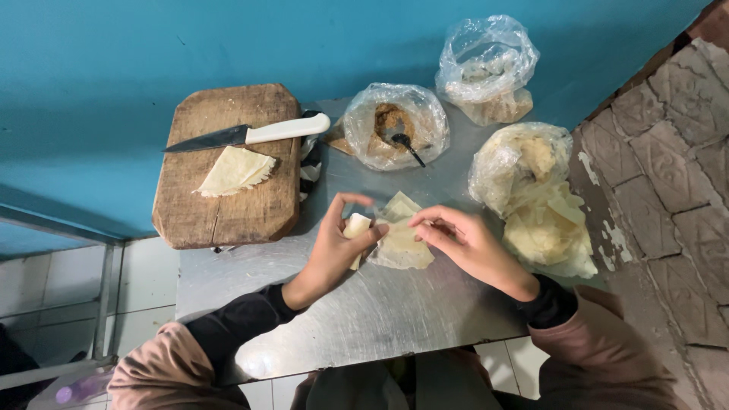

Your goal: The person sits at a metal table folding filled pastry wrappers. They place a square wrapper on the table, spoon brown filling from a plastic-lined container onto it, then fold the wrapper over the filling into a triangular parcel and set it with the finished stack.

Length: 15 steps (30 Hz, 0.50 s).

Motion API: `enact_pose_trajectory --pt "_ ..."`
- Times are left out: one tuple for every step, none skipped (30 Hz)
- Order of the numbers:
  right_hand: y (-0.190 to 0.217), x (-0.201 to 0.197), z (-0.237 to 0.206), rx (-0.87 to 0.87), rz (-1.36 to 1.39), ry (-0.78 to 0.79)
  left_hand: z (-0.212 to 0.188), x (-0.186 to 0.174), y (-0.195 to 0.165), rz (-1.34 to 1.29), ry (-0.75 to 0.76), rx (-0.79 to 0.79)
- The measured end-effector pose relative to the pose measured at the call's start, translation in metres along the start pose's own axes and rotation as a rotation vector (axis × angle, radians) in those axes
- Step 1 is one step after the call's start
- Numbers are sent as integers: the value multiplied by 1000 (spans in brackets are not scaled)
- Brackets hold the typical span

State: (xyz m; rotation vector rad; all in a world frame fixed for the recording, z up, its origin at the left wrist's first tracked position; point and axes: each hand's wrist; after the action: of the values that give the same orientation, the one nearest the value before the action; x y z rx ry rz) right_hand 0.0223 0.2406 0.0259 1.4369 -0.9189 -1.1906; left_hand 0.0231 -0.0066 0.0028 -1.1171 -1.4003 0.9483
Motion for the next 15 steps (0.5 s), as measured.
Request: enact_pose_trajectory --pt "-1 0 1 8 22 -14 0 -2 -3 29 34 11" --pt "-1 0 2 17 44 -27 0 -3 -6 57 67 21" --pt "0 0 2 21 37 -28 1 -3 -9 152 88 74" --pt "1 -1 3 24 29 -30 2 -4 -11 246 110 128" --pt "3 -2 4 27 21 -34 4 -4 -14 340 133 182" --pt "5 -4 4 44 41 -14 4 -6 -16 417 148 245" --pt "7 -6 3 59 61 6 4 -7 -18 495 164 310" --pt "9 -7 3 74 81 26 4 -9 -20 573 178 376" --pt "11 -8 4 69 30 11 3 -10 -22 587 168 428" --pt "12 -8 5 63 -23 -3 2 -11 -24 601 158 480" --pt "14 -7 6 57 -75 -18 2 -12 -25 615 148 533" --pt "14 -6 6 41 -92 -38 1 -12 -26 656 148 509" --pt "14 -4 6 24 -110 -57 0 -13 -27 697 148 484" --pt "14 -3 7 6 -128 -77 0 -13 -28 739 148 461" --pt "14 -1 6 -3 -179 -103 -1 -12 -28 701 154 518"
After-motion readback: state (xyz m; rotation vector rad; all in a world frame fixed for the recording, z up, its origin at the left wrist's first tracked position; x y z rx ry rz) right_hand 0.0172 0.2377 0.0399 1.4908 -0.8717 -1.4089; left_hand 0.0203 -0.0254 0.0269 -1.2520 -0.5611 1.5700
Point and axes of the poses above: each hand's wrist, its own z-axis towards the middle knuckle, its own x-axis out of the palm, y = z × x, and after that the axes turned 13 degrees about -y, right-handed
